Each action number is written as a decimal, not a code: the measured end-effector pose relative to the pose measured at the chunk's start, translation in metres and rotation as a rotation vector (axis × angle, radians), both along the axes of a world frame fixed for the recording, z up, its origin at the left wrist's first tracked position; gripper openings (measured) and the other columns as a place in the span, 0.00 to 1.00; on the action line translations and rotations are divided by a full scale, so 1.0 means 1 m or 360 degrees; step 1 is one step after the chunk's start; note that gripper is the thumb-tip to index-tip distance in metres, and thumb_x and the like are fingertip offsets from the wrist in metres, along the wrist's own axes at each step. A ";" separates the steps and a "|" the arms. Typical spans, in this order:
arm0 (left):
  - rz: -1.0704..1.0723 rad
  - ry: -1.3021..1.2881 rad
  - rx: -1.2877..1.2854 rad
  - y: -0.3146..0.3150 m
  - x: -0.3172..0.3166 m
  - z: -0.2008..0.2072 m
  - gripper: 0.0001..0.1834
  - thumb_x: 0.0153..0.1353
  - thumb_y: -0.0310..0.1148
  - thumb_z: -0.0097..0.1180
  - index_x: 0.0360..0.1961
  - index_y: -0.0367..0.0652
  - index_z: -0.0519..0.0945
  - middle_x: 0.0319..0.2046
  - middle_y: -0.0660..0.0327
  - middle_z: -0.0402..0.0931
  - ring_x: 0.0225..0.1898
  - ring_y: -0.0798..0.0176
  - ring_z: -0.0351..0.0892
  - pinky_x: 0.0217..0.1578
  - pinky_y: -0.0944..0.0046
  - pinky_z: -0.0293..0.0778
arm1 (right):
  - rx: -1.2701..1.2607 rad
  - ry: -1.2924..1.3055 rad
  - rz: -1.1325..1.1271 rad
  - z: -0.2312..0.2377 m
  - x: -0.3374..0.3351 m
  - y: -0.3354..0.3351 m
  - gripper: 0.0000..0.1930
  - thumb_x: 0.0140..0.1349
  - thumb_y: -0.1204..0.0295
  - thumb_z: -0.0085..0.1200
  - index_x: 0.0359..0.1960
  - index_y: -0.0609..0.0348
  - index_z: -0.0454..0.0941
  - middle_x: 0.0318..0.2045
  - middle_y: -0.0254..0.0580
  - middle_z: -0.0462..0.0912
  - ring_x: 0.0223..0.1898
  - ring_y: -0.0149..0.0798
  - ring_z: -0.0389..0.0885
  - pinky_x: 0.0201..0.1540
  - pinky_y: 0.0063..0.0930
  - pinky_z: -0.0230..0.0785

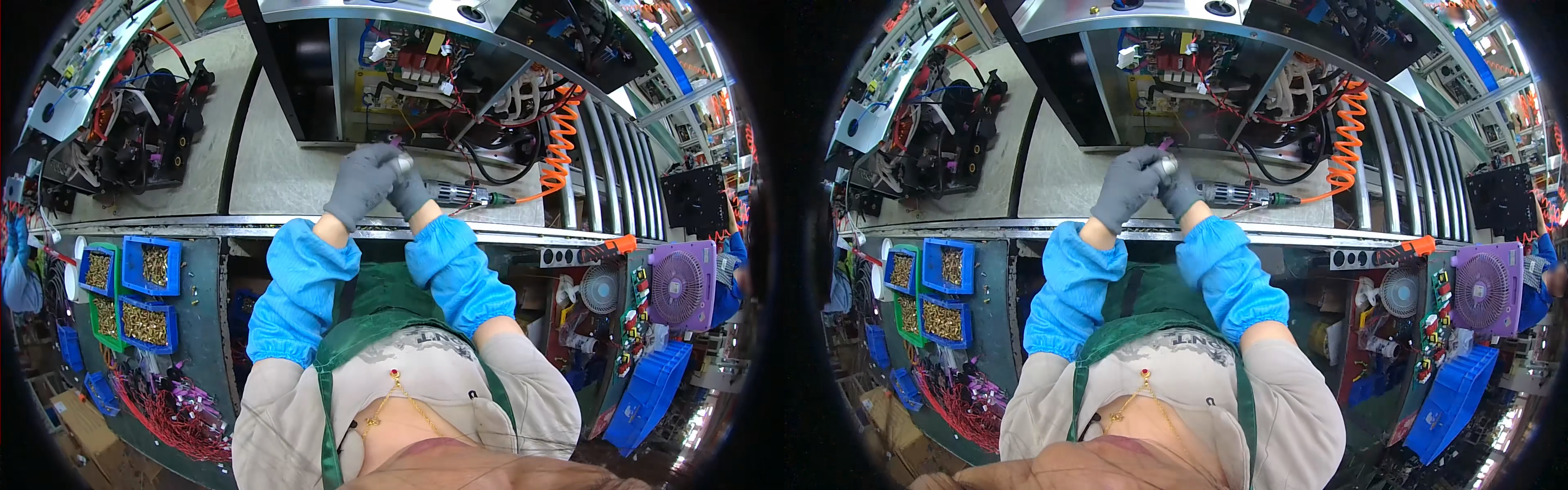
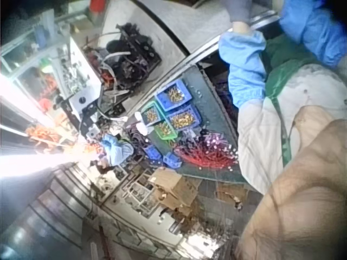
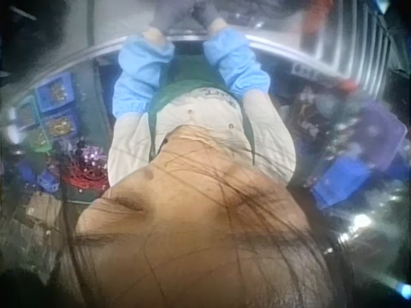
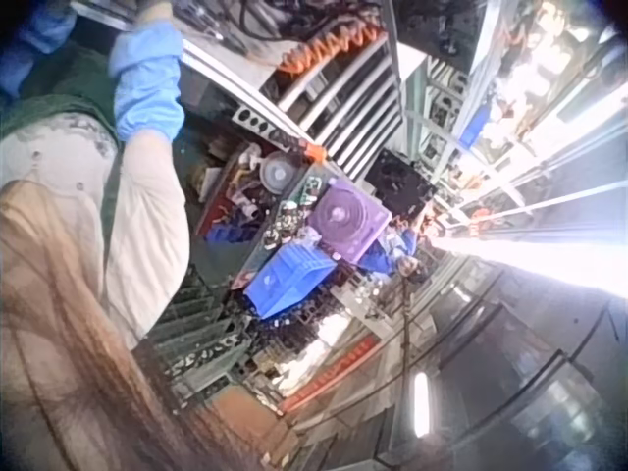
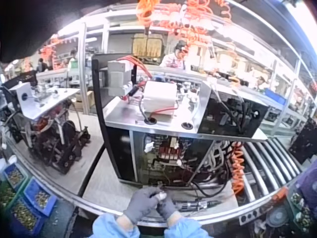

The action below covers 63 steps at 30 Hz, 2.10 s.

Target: The person assembles an electronic device by connecting wires and securing components inside a metal casing. They use a pneumatic screwdriver to fasten screws and organize the internal wiring.

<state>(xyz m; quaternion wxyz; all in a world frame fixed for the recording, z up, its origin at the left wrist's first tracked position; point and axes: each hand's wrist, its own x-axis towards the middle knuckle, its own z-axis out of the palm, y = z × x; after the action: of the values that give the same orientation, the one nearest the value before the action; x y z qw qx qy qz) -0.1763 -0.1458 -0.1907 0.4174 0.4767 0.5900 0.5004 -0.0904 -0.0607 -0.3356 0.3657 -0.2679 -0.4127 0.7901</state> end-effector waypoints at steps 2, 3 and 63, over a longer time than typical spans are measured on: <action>-0.0049 0.0278 0.0203 -0.015 0.001 0.001 0.12 0.54 0.33 0.59 0.36 0.38 0.81 0.30 0.62 0.78 0.27 0.71 0.75 0.28 0.70 0.71 | -0.0244 0.0224 0.0035 0.006 -0.010 -0.010 0.08 0.61 0.71 0.47 0.33 0.57 0.79 0.30 0.37 0.79 0.31 0.34 0.78 0.35 0.28 0.72; -0.0130 0.0211 0.0165 -0.027 -0.001 0.009 0.12 0.54 0.33 0.59 0.37 0.38 0.81 0.30 0.61 0.78 0.28 0.70 0.75 0.29 0.70 0.71 | 0.0070 0.0038 0.0083 0.024 -0.011 -0.017 0.07 0.61 0.72 0.47 0.33 0.58 0.78 0.30 0.37 0.79 0.31 0.33 0.77 0.34 0.26 0.72; 0.0300 -0.0506 -0.0276 -0.015 -0.057 -0.089 0.13 0.58 0.38 0.57 0.33 0.36 0.79 0.20 0.65 0.74 0.18 0.74 0.68 0.19 0.73 0.66 | 0.2498 -0.2272 0.0219 0.150 -0.005 0.031 0.11 0.55 0.66 0.48 0.33 0.54 0.81 0.28 0.47 0.82 0.34 0.50 0.80 0.36 0.44 0.71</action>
<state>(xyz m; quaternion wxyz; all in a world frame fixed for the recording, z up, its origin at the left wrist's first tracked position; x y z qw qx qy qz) -0.2337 -0.1603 -0.2795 0.4960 0.2966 0.5995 0.5537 -0.0950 -0.0296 -0.1858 0.0638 -0.3345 -0.9400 -0.0186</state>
